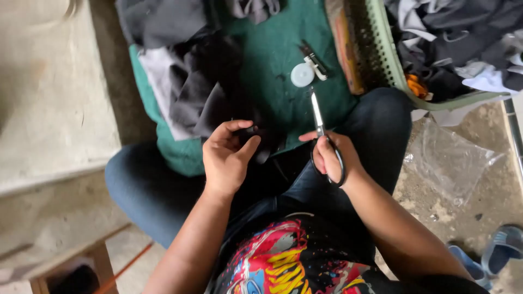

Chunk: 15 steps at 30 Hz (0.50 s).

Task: The person sits cross-legged and uses scissors to cut a piece of dark gray fabric. They trim the edges and shape the fabric, occasionally adjusting its position on their lap.

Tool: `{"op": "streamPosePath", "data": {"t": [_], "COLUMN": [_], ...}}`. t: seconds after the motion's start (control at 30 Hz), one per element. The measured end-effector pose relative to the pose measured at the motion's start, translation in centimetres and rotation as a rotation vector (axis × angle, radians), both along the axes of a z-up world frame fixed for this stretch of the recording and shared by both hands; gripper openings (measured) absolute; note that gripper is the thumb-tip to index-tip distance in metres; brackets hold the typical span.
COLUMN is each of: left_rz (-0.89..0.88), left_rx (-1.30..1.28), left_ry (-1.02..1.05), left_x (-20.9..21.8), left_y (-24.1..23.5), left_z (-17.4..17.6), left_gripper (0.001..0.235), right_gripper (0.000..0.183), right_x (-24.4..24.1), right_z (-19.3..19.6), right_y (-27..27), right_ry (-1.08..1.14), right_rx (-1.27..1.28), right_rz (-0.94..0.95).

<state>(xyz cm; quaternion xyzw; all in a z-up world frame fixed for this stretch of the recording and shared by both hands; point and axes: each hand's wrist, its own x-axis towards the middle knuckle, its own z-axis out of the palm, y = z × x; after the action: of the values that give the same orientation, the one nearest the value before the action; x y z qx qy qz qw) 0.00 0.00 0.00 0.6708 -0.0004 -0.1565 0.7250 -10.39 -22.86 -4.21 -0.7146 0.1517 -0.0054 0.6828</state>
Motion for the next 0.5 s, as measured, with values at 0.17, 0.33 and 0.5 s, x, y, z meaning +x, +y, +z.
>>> {"op": "streamPosePath", "data": {"t": [0.17, 0.33, 0.5], "left_rz": [-0.052, -0.103, -0.102], "left_rx": [-0.034, -0.095, -0.24], "left_ry": [-0.03, -0.01, 0.043], "left_x": [2.1, 2.6, 2.6], "left_y": [-4.1, -5.9, -6.2], "left_z": [1.2, 1.3, 1.3], "left_gripper": [0.035, 0.039, 0.047], "right_gripper": [0.072, 0.117, 0.128], "right_x": [2.1, 4.0, 4.7], "right_z": [2.2, 4.5, 5.2], "right_y": [-0.7, -1.2, -1.1], "right_ry": [0.055, 0.253, 0.205], "right_rx": [0.256, 0.671, 0.833], "right_rz": [-0.339, -0.501, -0.486]}}
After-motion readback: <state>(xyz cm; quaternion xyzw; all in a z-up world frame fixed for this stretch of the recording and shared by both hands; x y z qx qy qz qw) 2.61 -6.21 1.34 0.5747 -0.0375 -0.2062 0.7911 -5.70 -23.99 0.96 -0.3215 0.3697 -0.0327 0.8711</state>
